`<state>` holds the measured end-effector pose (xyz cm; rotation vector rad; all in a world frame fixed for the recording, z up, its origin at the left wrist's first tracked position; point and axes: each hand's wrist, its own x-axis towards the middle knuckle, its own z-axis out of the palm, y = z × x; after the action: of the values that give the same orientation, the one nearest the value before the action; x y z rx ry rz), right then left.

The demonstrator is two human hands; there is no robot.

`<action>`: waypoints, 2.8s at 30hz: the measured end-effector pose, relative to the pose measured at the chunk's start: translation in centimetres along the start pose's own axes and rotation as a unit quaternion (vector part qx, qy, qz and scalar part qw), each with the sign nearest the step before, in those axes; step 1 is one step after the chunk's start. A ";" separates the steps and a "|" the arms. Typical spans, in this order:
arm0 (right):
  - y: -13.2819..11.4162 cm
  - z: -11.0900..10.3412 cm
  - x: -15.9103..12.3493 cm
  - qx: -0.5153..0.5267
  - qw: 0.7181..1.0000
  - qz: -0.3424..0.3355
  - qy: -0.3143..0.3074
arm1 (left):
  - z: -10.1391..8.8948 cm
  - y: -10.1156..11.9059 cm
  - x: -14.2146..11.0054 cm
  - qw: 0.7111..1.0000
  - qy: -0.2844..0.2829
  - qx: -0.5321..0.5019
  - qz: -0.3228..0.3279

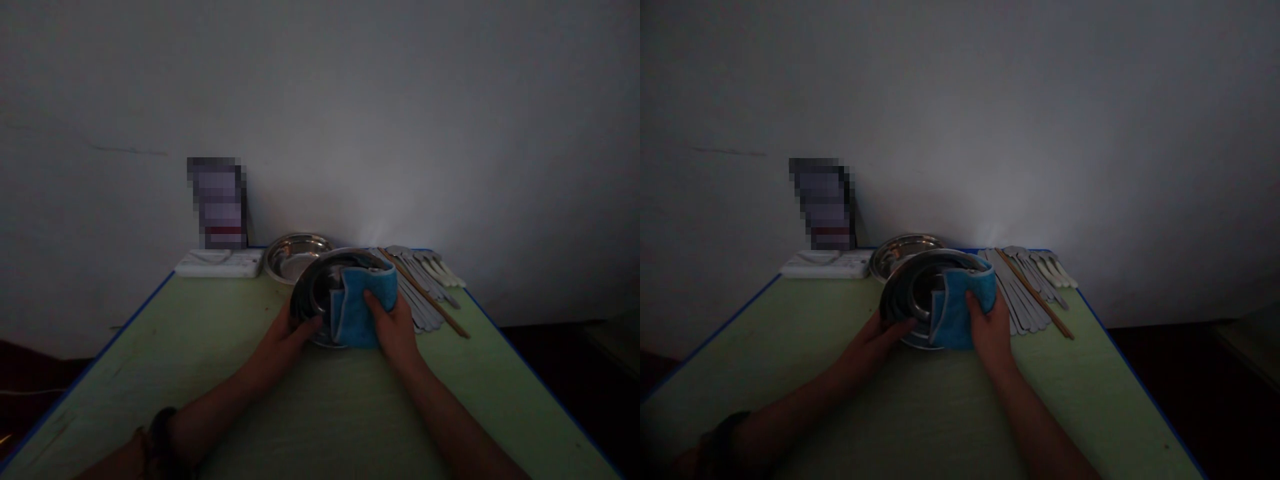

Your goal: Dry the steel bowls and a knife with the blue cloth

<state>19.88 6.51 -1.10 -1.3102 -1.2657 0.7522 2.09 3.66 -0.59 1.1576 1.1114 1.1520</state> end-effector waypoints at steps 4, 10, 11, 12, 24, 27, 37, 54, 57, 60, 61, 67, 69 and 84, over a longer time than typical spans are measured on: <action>-0.1 -0.4 0.4 -0.011 0.999 -0.034 0.019 | 0.2 0.5 -0.5 0.995 -0.006 0.092 0.042; -1.2 -0.9 0.4 -0.078 0.991 -0.104 0.026 | -0.3 0.5 -0.4 0.980 0.013 0.150 0.131; -1.3 -0.9 0.4 -0.085 0.990 -0.104 0.029 | -0.3 0.4 -0.3 0.980 0.006 0.145 0.133; -1.3 -0.9 0.4 -0.092 0.990 -0.103 0.033 | -0.4 0.2 -0.3 0.982 -0.004 0.140 0.129; -0.6 0.3 -0.3 0.024 0.999 0.027 -0.031 | -0.4 0.3 0.1 0.983 0.047 0.138 0.107; -0.3 0.2 -0.2 0.003 1.000 0.008 -0.030 | -0.2 0.5 -0.1 0.988 0.032 0.119 0.096; -0.5 0.3 -0.2 -0.154 0.977 -0.151 0.009 | -0.5 0.2 0.5 0.986 0.137 0.085 0.032; -0.8 -1.1 0.7 -0.280 0.928 -0.246 0.027 | -0.4 0.5 0.2 0.977 0.118 0.162 0.072; -1.2 -1.5 0.9 -0.300 0.917 -0.257 0.049 | -0.6 0.2 0.3 0.979 0.120 0.149 0.075; -1.6 -2.0 1.1 -0.310 0.907 -0.279 0.068 | -0.7 0.1 0.4 0.977 0.126 0.153 0.083; -1.7 -2.2 1.3 -0.307 0.905 -0.284 0.078 | -0.8 0.2 0.3 0.976 0.128 0.155 0.078; -2.3 -3.9 2.0 -0.232 0.928 -0.219 0.194 | -0.3 0.7 -0.1 0.977 0.109 0.174 0.063; -2.6 -4.6 2.3 -0.205 0.933 -0.184 0.232 | -0.2 0.8 -0.2 0.978 0.095 0.174 0.058; -2.7 -4.7 2.7 -0.155 0.961 -0.127 0.192 | 0.3 1.1 -0.7 0.984 0.020 0.160 0.078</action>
<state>24.30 7.32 3.03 -1.4246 -1.2294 0.1069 2.23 2.97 0.60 1.4967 1.2874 1.1467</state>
